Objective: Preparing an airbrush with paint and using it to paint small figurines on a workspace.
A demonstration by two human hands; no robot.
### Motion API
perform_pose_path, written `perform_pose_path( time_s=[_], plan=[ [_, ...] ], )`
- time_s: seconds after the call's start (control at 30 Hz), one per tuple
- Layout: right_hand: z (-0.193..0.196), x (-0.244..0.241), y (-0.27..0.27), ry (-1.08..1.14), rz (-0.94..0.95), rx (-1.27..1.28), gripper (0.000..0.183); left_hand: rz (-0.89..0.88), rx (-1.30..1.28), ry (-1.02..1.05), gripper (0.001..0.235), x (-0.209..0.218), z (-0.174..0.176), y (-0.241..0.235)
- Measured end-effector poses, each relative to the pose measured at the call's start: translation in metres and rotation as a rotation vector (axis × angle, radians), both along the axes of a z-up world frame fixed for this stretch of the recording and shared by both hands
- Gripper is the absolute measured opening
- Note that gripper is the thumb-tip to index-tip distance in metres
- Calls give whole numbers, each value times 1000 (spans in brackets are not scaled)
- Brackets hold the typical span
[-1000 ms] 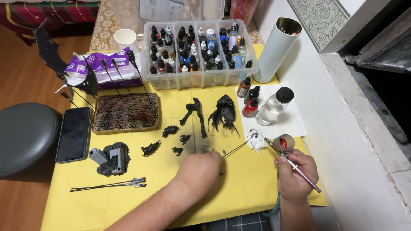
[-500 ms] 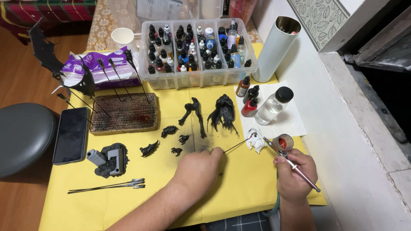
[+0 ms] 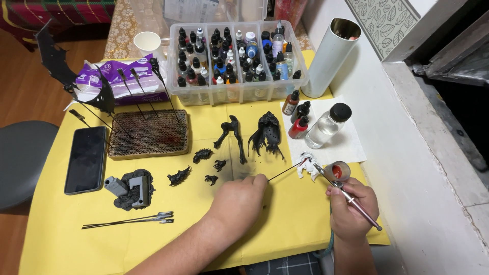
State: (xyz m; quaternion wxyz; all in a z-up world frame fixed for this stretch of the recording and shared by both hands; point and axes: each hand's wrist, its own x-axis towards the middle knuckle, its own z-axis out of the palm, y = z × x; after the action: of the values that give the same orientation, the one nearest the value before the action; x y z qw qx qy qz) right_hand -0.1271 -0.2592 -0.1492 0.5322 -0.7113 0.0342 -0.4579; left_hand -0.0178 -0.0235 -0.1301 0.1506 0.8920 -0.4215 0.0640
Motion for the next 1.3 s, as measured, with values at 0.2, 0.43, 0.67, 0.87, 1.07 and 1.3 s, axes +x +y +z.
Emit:
perform_pose_path(
  time_s=[0.2, 0.43, 0.67, 0.87, 1.07, 1.3],
  plan=[
    [25, -8, 15, 193, -93, -135, 8, -4, 71, -15, 23, 0, -2, -5],
    [22, -19, 14, -6, -174, -610, 17, 19, 51, 45, 25, 0, 1, 2],
    [14, -33, 13, 32, -148, -712, 15, 4, 152, 176, 28, 5, 7, 0],
    [-1, -51, 9, 431, -279, -643, 7, 13, 83, 105, 25, 3, 8, 2],
    [15, -53, 19, 775, -342, -444, 11, 18, 133, 189, 25, 6, 12, 0],
    [27, -41, 9, 371, -211, -142, 18, 10, 108, 274, 23, 6, 22, -6]
  ],
)
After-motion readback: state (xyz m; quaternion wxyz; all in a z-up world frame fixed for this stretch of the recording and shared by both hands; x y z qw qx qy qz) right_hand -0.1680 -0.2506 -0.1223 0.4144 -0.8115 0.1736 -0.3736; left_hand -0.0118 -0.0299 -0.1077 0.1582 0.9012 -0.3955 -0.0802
